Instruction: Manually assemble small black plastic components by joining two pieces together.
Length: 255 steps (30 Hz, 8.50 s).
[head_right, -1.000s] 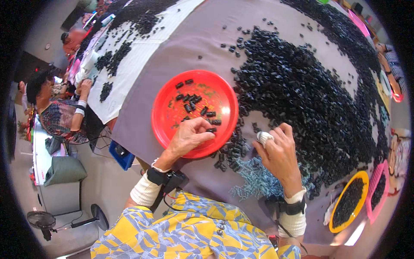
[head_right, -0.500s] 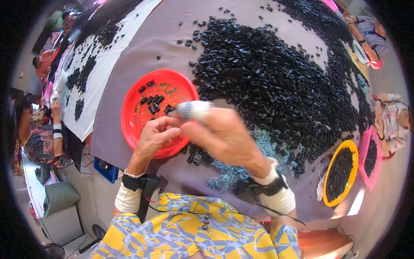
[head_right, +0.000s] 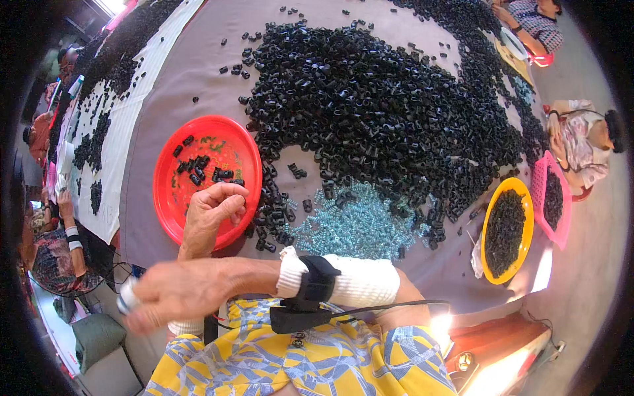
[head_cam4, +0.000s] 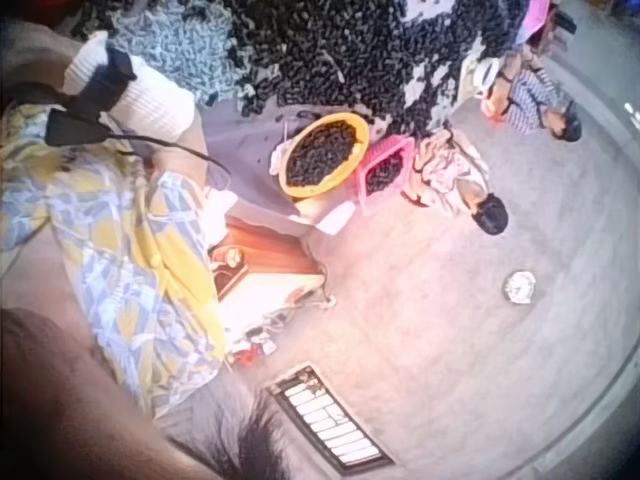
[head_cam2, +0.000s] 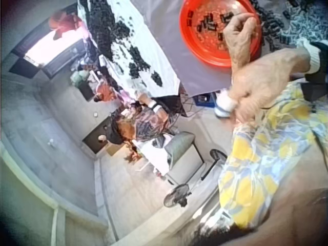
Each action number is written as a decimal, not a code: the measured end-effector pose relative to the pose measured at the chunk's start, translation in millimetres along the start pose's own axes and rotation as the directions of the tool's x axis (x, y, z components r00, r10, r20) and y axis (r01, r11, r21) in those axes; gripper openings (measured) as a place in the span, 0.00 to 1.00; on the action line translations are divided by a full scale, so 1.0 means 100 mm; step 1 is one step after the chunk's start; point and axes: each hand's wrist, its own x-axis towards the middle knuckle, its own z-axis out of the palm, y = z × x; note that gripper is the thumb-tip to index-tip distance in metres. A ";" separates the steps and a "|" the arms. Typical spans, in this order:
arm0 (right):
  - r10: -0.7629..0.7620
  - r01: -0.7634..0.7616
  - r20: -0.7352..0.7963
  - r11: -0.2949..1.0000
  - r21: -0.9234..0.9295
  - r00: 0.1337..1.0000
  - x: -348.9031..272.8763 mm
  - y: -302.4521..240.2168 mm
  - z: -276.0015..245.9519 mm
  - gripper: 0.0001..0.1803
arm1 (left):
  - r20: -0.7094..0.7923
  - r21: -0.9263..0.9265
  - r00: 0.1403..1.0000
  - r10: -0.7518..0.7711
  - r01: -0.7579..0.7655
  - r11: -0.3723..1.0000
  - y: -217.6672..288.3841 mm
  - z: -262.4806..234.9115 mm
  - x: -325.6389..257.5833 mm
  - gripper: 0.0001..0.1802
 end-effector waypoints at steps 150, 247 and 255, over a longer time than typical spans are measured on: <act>0.046 -0.757 -0.756 0.019 -0.653 0.653 -1.72 0.16 -0.57 0.03 | -0.009 -0.100 1.000 0.002 -0.003 0.995 -0.15 0.01 0.09 0.09; 0.014 -0.751 -0.848 0.473 -0.461 0.530 -1.33 0.47 -0.86 0.10 | -0.629 0.071 0.757 0.179 -0.174 0.982 -0.60 -1.38 -0.07 0.20; -0.055 -0.733 -0.818 0.413 -0.541 0.572 -1.17 0.52 -0.98 0.09 | -0.645 0.096 0.718 0.263 -0.265 0.959 -0.62 -1.60 0.02 0.19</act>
